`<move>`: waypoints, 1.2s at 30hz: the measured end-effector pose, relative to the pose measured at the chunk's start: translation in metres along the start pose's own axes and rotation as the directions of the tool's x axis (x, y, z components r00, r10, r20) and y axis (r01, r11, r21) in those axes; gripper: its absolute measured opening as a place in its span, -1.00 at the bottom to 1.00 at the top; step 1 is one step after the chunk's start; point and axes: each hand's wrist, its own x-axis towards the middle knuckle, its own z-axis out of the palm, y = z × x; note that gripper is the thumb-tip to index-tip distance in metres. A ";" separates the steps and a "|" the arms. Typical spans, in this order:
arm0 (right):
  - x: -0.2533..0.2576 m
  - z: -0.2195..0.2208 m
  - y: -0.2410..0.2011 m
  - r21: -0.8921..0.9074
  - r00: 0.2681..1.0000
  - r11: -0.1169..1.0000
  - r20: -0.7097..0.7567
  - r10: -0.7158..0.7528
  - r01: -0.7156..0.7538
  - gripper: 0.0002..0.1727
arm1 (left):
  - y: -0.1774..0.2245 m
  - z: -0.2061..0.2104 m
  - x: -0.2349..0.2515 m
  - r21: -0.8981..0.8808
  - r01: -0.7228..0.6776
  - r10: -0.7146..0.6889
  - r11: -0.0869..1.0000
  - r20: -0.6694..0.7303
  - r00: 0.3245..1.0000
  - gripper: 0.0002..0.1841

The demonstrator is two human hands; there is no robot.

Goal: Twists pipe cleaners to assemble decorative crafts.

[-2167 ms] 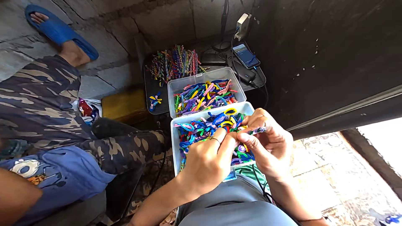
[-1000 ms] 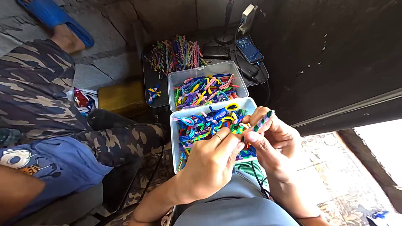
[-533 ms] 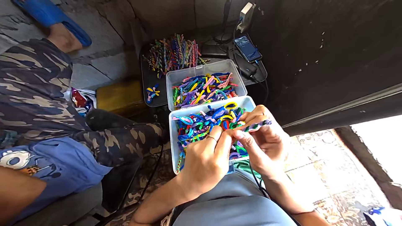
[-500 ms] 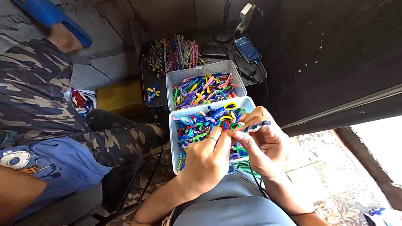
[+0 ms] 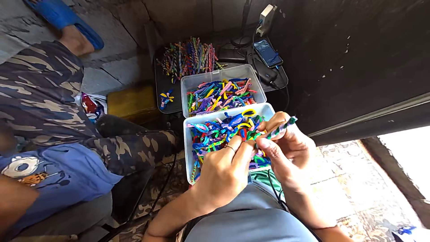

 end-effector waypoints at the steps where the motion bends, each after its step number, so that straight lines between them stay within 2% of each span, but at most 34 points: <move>1: 0.000 0.000 -0.001 0.011 1.000 1.000 0.010 0.024 -0.024 -0.80 | 0.000 0.001 0.000 0.016 0.002 -0.002 1.000 -0.014 1.000 -0.69; 2: 0.002 -0.002 -0.001 0.051 0.997 0.997 0.054 0.058 -0.061 -0.81 | -0.001 -0.001 0.000 -0.085 0.030 -0.029 0.996 0.010 1.000 -0.67; 3: 0.005 -0.005 -0.001 0.131 0.989 0.986 0.119 0.090 -0.105 -0.83 | -0.002 -0.006 0.001 -0.278 0.082 -0.064 0.957 0.072 0.995 -0.66; 4: 0.007 -0.009 0.001 0.230 0.975 0.963 0.198 0.097 -0.142 -0.85 | -0.004 -0.010 0.003 -0.504 0.158 -0.081 0.849 0.172 0.982 -0.66; 6: 0.011 -0.015 0.005 0.384 0.939 0.904 0.340 0.047 -0.185 -0.81 | -0.008 -0.017 0.007 -0.800 0.359 -0.050 0.481 0.384 0.922 -0.68; 7: 0.012 -0.015 0.007 0.422 0.928 0.887 0.373 0.018 -0.187 -0.82 | -0.009 -0.018 0.008 -0.845 0.451 -0.012 0.286 0.468 0.884 -0.71; 8: 0.012 -0.015 0.008 0.441 0.926 0.881 0.378 -0.009 -0.172 -0.86 | -0.010 -0.018 0.009 -0.846 0.511 0.023 0.151 0.519 0.854 -0.73; 9: 0.011 -0.014 0.009 0.448 0.935 0.881 0.355 -0.021 -0.150 -0.90 | -0.010 -0.017 0.009 -0.841 0.529 0.037 0.112 0.535 0.844 -0.73; 10: 0.009 -0.013 0.008 0.434 0.949 0.891 0.316 -0.013 -0.132 -0.93 | -0.009 -0.016 0.009 -0.845 0.503 0.020 0.182 0.515 0.857 -0.72; 11: 0.007 -0.012 0.005 0.395 0.966 0.911 0.259 0.014 -0.119 -0.93 | -0.007 -0.014 0.008 -0.828 0.426 -0.026 0.364 0.448 0.894 -0.70; 12: 0.005 -0.009 0.003 0.323 0.982 0.941 0.187 0.038 -0.098 -0.91 | -0.005 -0.012 0.006 -0.722 0.299 -0.067 0.624 0.331 0.941 -0.68; 13: 0.002 -0.005 0.001 0.233 0.992 0.970 0.113 0.050 -0.075 -0.87 | -0.002 -0.009 0.004 -0.489 0.162 -0.074 0.857 0.193 0.978 -0.68; 14: 0.000 -0.001 0.001 0.131 0.997 0.990 0.052 0.050 -0.056 -0.85 | 0.001 -0.002 0.002 -0.184 0.057 -0.045 0.981 0.068 0.997 -0.71; 15: -0.001 0.002 0.001 0.043 0.999 0.998 0.002 0.036 -0.036 -0.84 | 0.002 0.004 0.000 0.045 0.006 -0.005 0.999 -0.014 1.000 -0.74; 16: -0.002 0.004 0.002 -0.015 0.999 1.000 -0.028 0.025 -0.026 -0.83 | 0.003 0.007 -0.001 0.157 -0.005 0.012 0.988 -0.046 0.999 -0.75; 17: -0.002 0.005 0.002 -0.027 0.999 0.999 -0.034 0.033 -0.034 -0.83 | 0.002 0.008 -0.001 0.152 0.004 0.004 0.988 -0.049 0.999 -0.75; 18: -0.001 0.004 0.002 0.018 0.998 0.998 -0.012 0.058 -0.058 -0.84 | 0.001 0.004 0.000 0.041 0.027 -0.027 0.999 -0.018 0.999 -0.73; 19: 0.001 0.001 0.002 0.106 0.995 0.990 0.051 0.090 -0.095 -0.87 | 0.000 -0.002 0.000 -0.171 0.071 -0.062 0.983 0.054 0.997 -0.70; 20: 0.004 -0.004 0.002 0.212 0.984 0.968 0.148 0.103 -0.133 -0.89 | -0.002 -0.008 0.001 -0.436 0.136 -0.073 0.890 0.158 0.985 -0.67; 21: 0.006 -0.009 0.003 0.309 0.962 0.936 0.260 0.085 -0.166 -0.88 | -0.005 -0.013 0.002 -0.662 0.231 -0.046 0.713 0.284 0.958 -0.66; 22: 0.009 -0.012 0.005 0.388 0.934 0.901 0.355 0.046 -0.192 -0.84 | -0.008 -0.015 0.003 -0.802 0.350 0.003 0.483 0.401 0.916 -0.66; 24: 0.009 -0.012 0.011 0.513 0.904 0.835 0.426 -0.047 -0.198 -0.84 | -0.012 -0.015 0.002 -0.835 0.547 0.112 0.058 0.550 0.828 -0.70; 25: 0.008 -0.010 0.012 0.544 0.905 0.818 0.419 -0.073 -0.186 -0.87 | -0.012 -0.012 0.001 -0.808 0.586 0.152 -0.061 0.572 0.806 -0.72; 26: 0.006 -0.009 0.012 0.542 0.918 0.825 0.389 -0.077 -0.160 -0.90 | -0.012 -0.010 -0.001 -0.804 0.588 0.163 -0.087 0.570 0.805 -0.73; 27: 0.005 -0.008 0.011 0.498 0.937 0.859 0.343 -0.068 -0.120 -0.91 | -0.012 -0.009 -0.002 -0.832 0.554 0.145 -0.030 0.545 0.826 -0.72; 28: 0.004 -0.008 0.008 0.408 0.956 0.911 0.289 -0.060 -0.066 -0.88 | -0.012 -0.010 -0.003 -0.867 0.485 0.099 0.112 0.495 0.863 -0.70; 29: 0.002 -0.007 0.004 0.274 0.973 0.962 0.221 -0.063 0.000 -0.82 | -0.012 -0.011 -0.004 -0.865 0.383 0.047 0.326 0.419 0.907 -0.67; 31: -0.003 -0.001 -0.001 -0.027 0.990 0.993 0.082 -0.112 0.115 -0.72 | -0.011 -0.011 -0.007 -0.641 0.165 -0.019 0.749 0.229 0.973 -0.66; 32: -0.005 0.003 -0.001 -0.125 0.990 0.982 0.039 -0.138 0.142 -0.72 | -0.009 -0.010 -0.009 -0.454 0.093 -0.029 0.886 0.147 0.989 -0.65; 33: -0.006 0.007 0.000 -0.174 0.989 0.974 0.015 -0.148 0.148 -0.73 | -0.006 -0.008 -0.011 -0.286 0.055 -0.032 0.957 0.086 0.996 -0.64; 34: -0.006 0.009 0.001 -0.173 0.990 0.975 0.009 -0.138 0.137 -0.74 | -0.005 -0.008 -0.013 -0.208 0.046 -0.035 0.977 0.058 0.998 -0.64; 35: -0.006 0.009 0.002 -0.135 0.993 0.984 0.033 -0.110 0.113 -0.75 | -0.006 -0.009 -0.014 -0.261 0.067 -0.051 0.963 0.069 0.996 -0.64; 36: -0.005 0.007 0.002 -0.067 0.993 0.994 0.086 -0.076 0.081 -0.74 | -0.007 -0.012 -0.014 -0.415 0.114 -0.071 0.902 0.118 0.991 -0.64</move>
